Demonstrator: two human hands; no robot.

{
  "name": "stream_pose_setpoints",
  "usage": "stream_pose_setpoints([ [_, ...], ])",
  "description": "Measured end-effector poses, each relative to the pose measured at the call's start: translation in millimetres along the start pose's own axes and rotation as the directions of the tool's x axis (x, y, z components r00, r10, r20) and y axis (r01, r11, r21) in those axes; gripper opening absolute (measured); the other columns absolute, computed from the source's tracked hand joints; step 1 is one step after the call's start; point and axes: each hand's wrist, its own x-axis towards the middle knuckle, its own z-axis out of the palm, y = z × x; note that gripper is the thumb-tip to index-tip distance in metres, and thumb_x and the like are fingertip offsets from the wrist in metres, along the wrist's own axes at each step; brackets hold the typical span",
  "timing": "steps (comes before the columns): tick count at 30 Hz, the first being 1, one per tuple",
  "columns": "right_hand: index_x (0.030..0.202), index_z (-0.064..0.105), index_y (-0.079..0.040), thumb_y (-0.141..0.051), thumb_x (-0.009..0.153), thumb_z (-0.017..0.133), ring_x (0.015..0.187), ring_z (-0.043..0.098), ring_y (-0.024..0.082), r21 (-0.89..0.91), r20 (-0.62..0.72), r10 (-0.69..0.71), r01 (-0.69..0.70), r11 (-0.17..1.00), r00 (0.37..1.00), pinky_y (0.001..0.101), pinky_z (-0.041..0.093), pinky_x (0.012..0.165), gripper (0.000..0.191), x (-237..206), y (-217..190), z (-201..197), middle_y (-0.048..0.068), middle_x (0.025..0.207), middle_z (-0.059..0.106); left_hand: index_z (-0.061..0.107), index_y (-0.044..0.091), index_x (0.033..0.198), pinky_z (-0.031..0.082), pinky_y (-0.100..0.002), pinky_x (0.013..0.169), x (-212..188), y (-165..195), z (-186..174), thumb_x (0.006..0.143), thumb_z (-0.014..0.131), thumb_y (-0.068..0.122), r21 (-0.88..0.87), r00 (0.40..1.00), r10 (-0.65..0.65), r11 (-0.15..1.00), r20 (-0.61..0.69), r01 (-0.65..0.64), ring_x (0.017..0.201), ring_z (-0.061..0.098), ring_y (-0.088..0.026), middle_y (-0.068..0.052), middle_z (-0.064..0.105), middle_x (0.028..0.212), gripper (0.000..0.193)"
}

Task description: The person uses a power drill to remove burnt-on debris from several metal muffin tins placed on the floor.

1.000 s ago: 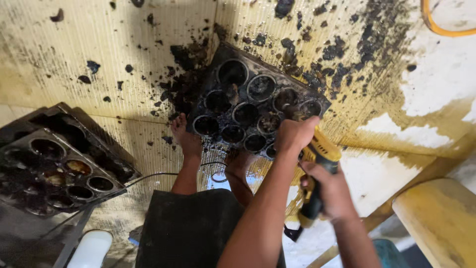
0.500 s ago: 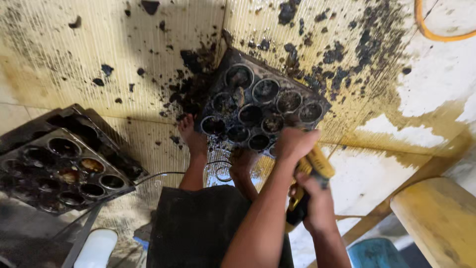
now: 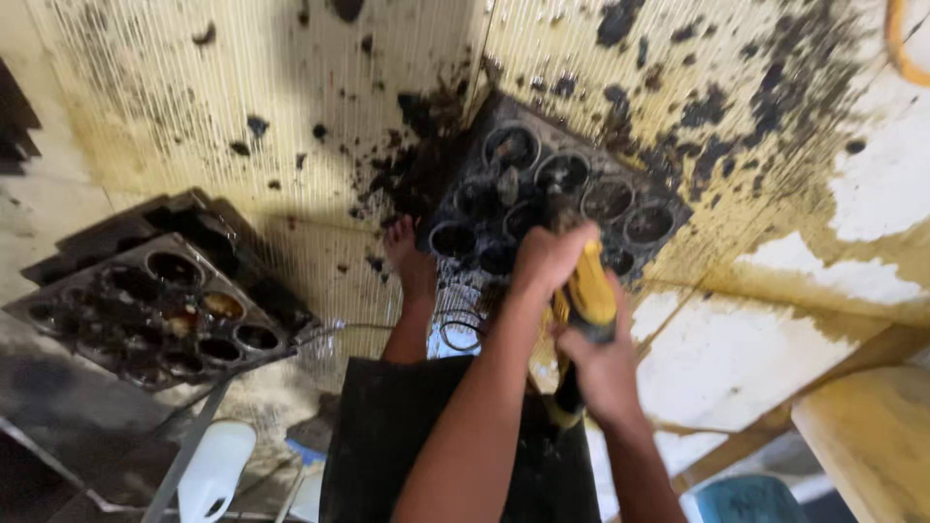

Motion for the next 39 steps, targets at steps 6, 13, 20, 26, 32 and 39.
stream_pose_setpoints([
  [6, 0.114, 0.056, -0.003, -0.01, 0.082, 0.071, 0.064, 0.059, 0.015, 0.25, -0.082, 0.135, -0.111, 0.962, 0.987, 0.0314, 0.049, 0.059, 0.035, 10.2, 2.1, -20.0, 0.004, 0.083, 0.063, 0.076, -0.009, 0.09, 0.058, -0.044, 0.079, -4.8, 21.5, 14.1, 0.062, 0.073, 0.055, 0.121, 0.999, -0.044, 0.992, 0.002, 0.043, 0.092, 0.076, -0.04, -0.031, 0.075, 0.097, 0.069],
  [13, 0.11, 0.063, -0.004, -0.015, 0.085, 0.068, 0.063, 0.058, 0.015, 0.339, 0.053, 0.161, -0.17, 0.925, 0.986, 0.0312, 0.048, 0.059, 0.028, 7.3, -11.2, -17.8, 0.004, 0.082, 0.064, 0.078, -0.007, 0.095, 0.06, -0.047, 0.08, -17.2, 39.2, 8.2, 0.064, 0.071, 0.059, 0.194, 0.997, -0.069, 0.979, 0.028, 0.063, 0.094, 0.078, -0.041, -0.028, 0.077, 0.101, 0.073],
  [20, 0.107, 0.062, -0.001, -0.015, 0.087, 0.069, 0.063, 0.059, 0.017, 0.271, 0.048, 0.116, -0.125, 0.955, 0.992, 0.031, 0.049, 0.06, 0.025, 11.1, 1.1, -14.0, 0.006, 0.081, 0.064, 0.078, -0.002, 0.101, 0.056, -0.043, 0.088, -19.6, 43.4, 3.9, 0.066, 0.073, 0.058, 0.156, 0.995, -0.103, 0.982, -0.011, 0.104, 0.103, 0.073, -0.039, -0.027, 0.074, 0.109, 0.07],
  [26, 0.142, 0.05, -0.005, -0.006, 0.08, 0.068, 0.067, 0.059, 0.016, 0.139, -0.004, 0.115, -0.113, 0.984, 0.993, 0.0308, 0.049, 0.06, 0.064, -21.8, -8.5, 1.6, 0.007, 0.086, 0.063, 0.075, -0.006, 0.094, 0.057, -0.043, 0.084, -30.6, 18.7, -10.8, 0.068, 0.076, 0.052, 0.039, 0.998, -0.041, 0.998, 0.042, 0.04, 0.097, 0.076, -0.035, -0.027, 0.076, 0.1, 0.064],
  [32, 0.16, 0.033, -0.006, 0.003, 0.073, 0.067, 0.101, 0.061, 0.019, 0.099, 0.122, -0.041, 0.029, 0.995, 0.992, 0.0321, 0.05, 0.083, 0.094, -21.4, -28.5, 22.3, 0.009, 0.13, 0.061, 0.075, 0.002, 0.088, 0.056, -0.038, 0.078, -32.9, 4.8, -51.0, 0.062, 0.077, 0.047, -0.209, 0.99, 0.103, 0.97, -0.098, -0.122, 0.084, 0.076, -0.028, -0.016, 0.078, 0.088, 0.052],
  [39, 0.157, 0.03, -0.004, -0.002, 0.078, 0.07, 0.108, 0.065, 0.019, 0.216, 0.018, -0.148, 0.14, 0.966, 0.989, 0.0322, 0.056, 0.09, 0.089, 4.9, -28.7, 75.0, 0.009, 0.13, 0.062, 0.077, -0.003, 0.083, 0.055, -0.038, 0.069, 20.9, 11.7, -75.5, 0.065, 0.073, 0.051, -0.128, 0.991, 0.129, 0.984, 0.027, -0.124, 0.075, 0.075, -0.024, -0.016, 0.077, 0.079, 0.057],
])
